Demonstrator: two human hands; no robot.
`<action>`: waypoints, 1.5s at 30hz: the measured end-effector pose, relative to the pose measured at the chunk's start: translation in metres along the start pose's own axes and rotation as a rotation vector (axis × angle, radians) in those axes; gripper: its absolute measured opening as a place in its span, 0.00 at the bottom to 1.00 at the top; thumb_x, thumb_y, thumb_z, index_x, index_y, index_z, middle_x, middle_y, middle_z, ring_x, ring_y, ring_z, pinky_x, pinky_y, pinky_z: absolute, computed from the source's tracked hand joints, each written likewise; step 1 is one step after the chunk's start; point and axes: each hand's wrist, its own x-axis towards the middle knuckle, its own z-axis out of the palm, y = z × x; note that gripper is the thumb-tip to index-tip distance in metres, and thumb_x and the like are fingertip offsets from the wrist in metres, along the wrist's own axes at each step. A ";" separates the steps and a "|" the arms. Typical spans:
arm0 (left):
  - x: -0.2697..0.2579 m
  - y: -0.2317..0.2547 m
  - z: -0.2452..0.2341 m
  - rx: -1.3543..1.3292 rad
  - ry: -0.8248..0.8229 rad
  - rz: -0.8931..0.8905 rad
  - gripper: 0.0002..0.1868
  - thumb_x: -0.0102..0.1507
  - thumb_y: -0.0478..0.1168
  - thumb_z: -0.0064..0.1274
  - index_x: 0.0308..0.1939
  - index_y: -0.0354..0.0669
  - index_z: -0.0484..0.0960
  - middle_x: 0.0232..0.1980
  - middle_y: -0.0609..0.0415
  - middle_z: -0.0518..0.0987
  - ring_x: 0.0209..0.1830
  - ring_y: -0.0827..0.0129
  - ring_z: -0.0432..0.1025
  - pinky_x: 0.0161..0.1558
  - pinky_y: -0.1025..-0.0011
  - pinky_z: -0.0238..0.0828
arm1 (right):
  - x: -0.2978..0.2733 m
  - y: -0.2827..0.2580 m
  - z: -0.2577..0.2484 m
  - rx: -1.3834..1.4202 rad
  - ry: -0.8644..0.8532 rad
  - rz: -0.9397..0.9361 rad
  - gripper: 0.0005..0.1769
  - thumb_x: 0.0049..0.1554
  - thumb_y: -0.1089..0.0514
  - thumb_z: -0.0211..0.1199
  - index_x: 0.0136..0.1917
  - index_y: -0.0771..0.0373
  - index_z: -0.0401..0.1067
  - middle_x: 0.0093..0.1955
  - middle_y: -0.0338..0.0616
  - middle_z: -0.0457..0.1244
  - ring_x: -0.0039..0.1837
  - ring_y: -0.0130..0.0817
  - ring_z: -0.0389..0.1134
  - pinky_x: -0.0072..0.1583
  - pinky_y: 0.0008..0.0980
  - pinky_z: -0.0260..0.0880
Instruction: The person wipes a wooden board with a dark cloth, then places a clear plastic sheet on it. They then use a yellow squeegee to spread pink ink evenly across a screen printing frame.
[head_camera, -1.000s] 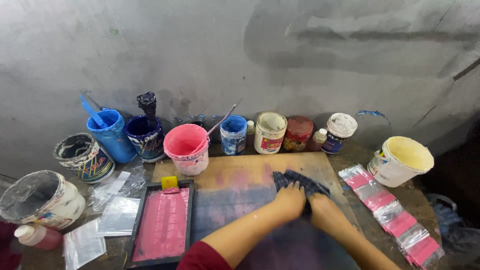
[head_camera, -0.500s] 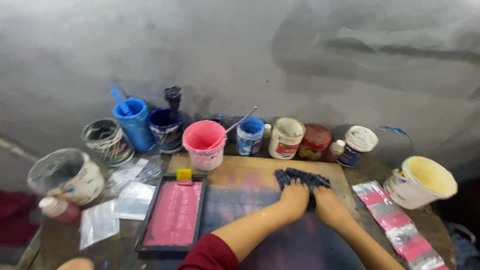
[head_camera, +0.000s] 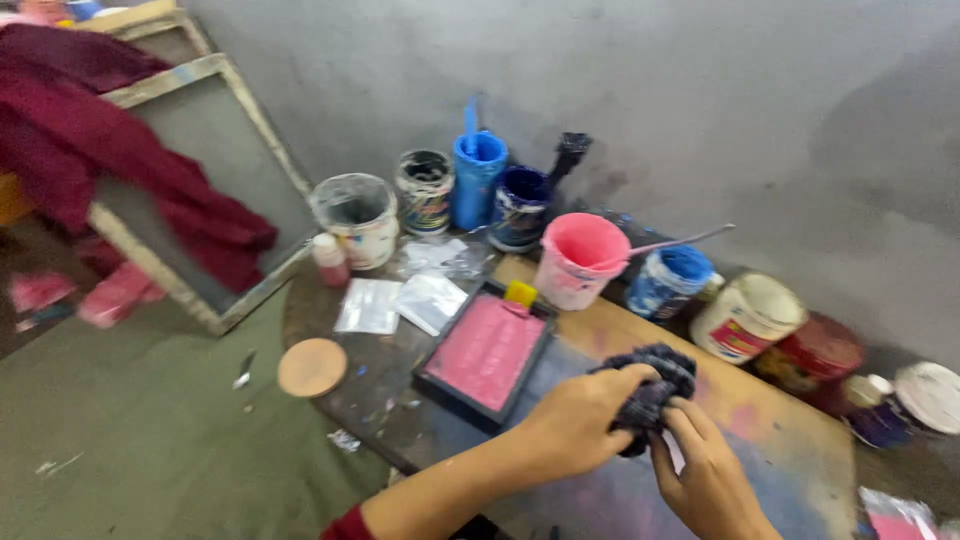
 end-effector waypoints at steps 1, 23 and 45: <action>-0.016 -0.002 -0.015 0.012 0.011 -0.012 0.33 0.56 0.35 0.53 0.66 0.43 0.66 0.60 0.38 0.78 0.58 0.42 0.73 0.57 0.55 0.68 | 0.018 -0.018 0.005 0.014 -0.003 -0.014 0.16 0.52 0.64 0.63 0.55 0.66 0.70 0.59 0.51 0.66 0.62 0.47 0.69 0.67 0.39 0.67; -0.177 -0.191 -0.153 0.801 0.292 -0.763 0.25 0.60 0.47 0.63 0.58 0.45 0.76 0.71 0.47 0.68 0.69 0.49 0.62 0.65 0.50 0.63 | 0.256 -0.131 0.309 0.294 -0.560 -0.167 0.13 0.51 0.64 0.52 0.46 0.64 0.76 0.47 0.54 0.68 0.51 0.52 0.68 0.54 0.46 0.67; -0.052 -0.140 -0.221 0.438 0.420 -0.465 0.62 0.52 0.41 0.73 0.80 0.34 0.47 0.75 0.24 0.61 0.76 0.30 0.55 0.73 0.33 0.45 | 0.315 -0.123 0.178 0.387 -0.329 -0.448 0.10 0.53 0.69 0.64 0.50 0.63 0.73 0.43 0.53 0.69 0.52 0.61 0.70 0.56 0.54 0.69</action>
